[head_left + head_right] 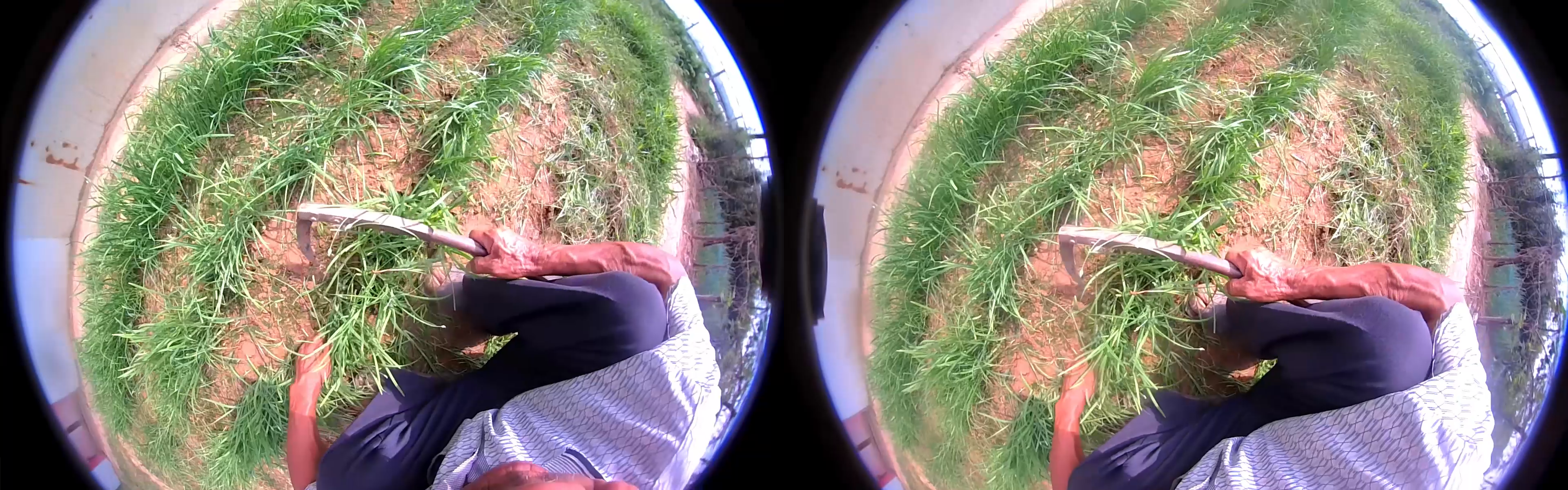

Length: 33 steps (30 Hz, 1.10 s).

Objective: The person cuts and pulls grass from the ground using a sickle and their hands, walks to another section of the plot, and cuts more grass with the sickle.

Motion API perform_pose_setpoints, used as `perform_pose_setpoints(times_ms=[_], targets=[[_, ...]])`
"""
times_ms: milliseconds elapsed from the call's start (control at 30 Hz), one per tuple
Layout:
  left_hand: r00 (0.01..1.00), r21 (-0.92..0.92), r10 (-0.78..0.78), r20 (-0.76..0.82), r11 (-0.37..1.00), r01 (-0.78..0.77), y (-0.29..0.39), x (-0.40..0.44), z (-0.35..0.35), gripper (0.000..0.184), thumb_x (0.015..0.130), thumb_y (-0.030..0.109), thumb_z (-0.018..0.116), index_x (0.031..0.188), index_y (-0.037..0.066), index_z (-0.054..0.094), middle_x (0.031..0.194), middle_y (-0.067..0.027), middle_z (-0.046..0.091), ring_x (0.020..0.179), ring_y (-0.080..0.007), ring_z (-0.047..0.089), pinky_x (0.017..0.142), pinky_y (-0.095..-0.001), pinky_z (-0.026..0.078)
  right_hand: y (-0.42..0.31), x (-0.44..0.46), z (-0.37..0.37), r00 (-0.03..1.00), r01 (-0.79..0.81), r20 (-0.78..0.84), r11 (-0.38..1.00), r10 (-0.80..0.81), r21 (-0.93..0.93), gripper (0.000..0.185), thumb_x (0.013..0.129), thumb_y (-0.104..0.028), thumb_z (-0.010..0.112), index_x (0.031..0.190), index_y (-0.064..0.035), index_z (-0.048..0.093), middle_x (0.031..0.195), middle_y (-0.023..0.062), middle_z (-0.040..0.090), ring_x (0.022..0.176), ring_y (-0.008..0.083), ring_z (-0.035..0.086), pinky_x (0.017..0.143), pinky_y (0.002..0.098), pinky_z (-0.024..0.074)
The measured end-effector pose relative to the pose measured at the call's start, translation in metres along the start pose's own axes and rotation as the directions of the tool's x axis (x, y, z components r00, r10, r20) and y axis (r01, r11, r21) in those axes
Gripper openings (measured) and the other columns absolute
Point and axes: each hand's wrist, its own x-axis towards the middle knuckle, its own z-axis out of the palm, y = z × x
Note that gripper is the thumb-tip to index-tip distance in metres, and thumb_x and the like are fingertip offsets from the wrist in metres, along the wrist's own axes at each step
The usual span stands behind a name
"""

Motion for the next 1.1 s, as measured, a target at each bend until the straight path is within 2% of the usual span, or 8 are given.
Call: perform_pose_setpoints(times_ms=[600,700,733,767,800,967,1033,1100], targets=[[0.666,-0.691,-0.659,0.350,0.298,0.658,0.018,-0.085,-0.109,0.034,0.091,0.033,0.050,0.070,0.008,0.049,0.059,-0.0026,0.048,0.045,-0.0114,0.044,0.043,-0.0254,0.034,-0.052,0.074,-0.064,0.980,-0.129,0.147,0.991,0.133,-0.036,0.040,0.070,-0.034,0.064,0.088,0.0009,0.057,0.078,0.0213,0.062,0.077,0.0365,0.062,0.069,0.0446,0.0470],[0.608,-0.529,-0.725,0.324,0.394,0.752,0.045,-0.130,-0.108,0.031,0.091,0.028,0.050,0.069,0.006,0.052,0.058,-0.0058,0.050,0.046,-0.0179,0.049,0.049,-0.0311,0.040,-0.067,0.036,-0.120,0.953,-0.276,0.139,0.961,0.271,0.024,0.040,0.073,-0.033,0.062,0.094,0.0006,0.058,0.078,0.0212,0.062,0.075,0.0344,0.062,0.067,0.0435,0.0472],[0.887,-0.214,-0.435,0.156,0.862,0.460,0.019,-0.164,-0.081,0.028,0.090,0.025,0.051,0.072,0.004,0.055,0.060,-0.0095,0.053,0.048,-0.0233,0.052,0.050,-0.0342,0.042,-0.059,0.024,-0.132,0.949,-0.293,0.116,0.956,0.294,-0.025,0.038,0.073,-0.033,0.061,0.092,0.0001,0.057,0.075,0.0190,0.061,0.073,0.0319,0.061,0.065,0.0427,0.0470],[0.988,0.188,-0.008,0.151,0.982,-0.020,-0.006,-0.197,-0.059,0.025,0.088,0.023,0.052,0.074,0.003,0.057,0.062,-0.0132,0.056,0.049,-0.0287,0.055,0.052,-0.0373,0.044,-0.062,0.007,-0.147,0.935,-0.345,0.091,0.938,0.343,0.009,0.037,0.073,-0.032,0.061,0.091,-0.0003,0.056,0.073,0.0175,0.060,0.071,0.0308,0.061,0.065,0.0424,0.0468],[0.988,0.191,-0.007,0.155,0.981,-0.023,0.002,-0.215,-0.065,0.025,0.088,0.023,0.052,0.074,0.003,0.057,0.062,-0.0132,0.056,0.049,-0.0287,0.055,0.052,-0.0373,0.044,-0.066,-0.011,-0.162,0.917,-0.396,0.070,0.917,0.392,0.043,0.036,0.073,-0.032,0.061,0.089,-0.0007,0.056,0.072,0.0161,0.059,0.069,0.0298,0.060,0.064,0.0420,0.0467],[0.808,-0.079,-0.496,0.319,0.835,0.544,0.091,-0.298,-0.091,0.024,0.086,0.023,0.053,0.074,0.002,0.058,0.063,-0.0140,0.060,0.050,-0.0294,0.056,0.048,-0.0388,0.044,-0.053,-0.108,-0.217,0.803,-0.595,0.022,0.801,0.595,0.071,0.034,0.071,-0.031,0.061,0.084,0.0001,0.056,0.071,0.0168,0.060,0.068,0.0295,0.060,0.062,0.0421,0.0475],[0.504,-0.453,-0.721,0.475,0.291,0.843,0.125,-0.319,-0.109,0.027,0.086,0.025,0.056,0.070,0.003,0.056,0.058,-0.0068,0.056,0.048,-0.0186,0.054,0.045,-0.0325,0.042,-0.037,-0.156,-0.224,0.775,-0.631,-0.021,0.775,0.632,0.010,0.034,0.070,-0.030,0.062,0.084,0.0012,0.058,0.073,0.0185,0.061,0.071,0.0307,0.062,0.064,0.0417,0.0488],[0.555,-0.504,-0.699,0.451,0.314,0.805,0.156,-0.342,-0.134,0.027,0.086,0.025,0.057,0.070,0.004,0.055,0.058,-0.0046,0.055,0.048,-0.0145,0.053,0.044,-0.0297,0.041,-0.037,-0.205,-0.239,0.719,-0.695,-0.016,0.719,0.695,-0.002,0.035,0.070,-0.030,0.062,0.084,0.0020,0.059,0.073,0.0189,0.062,0.071,0.0308,0.063,0.065,0.0405,0.0504]])
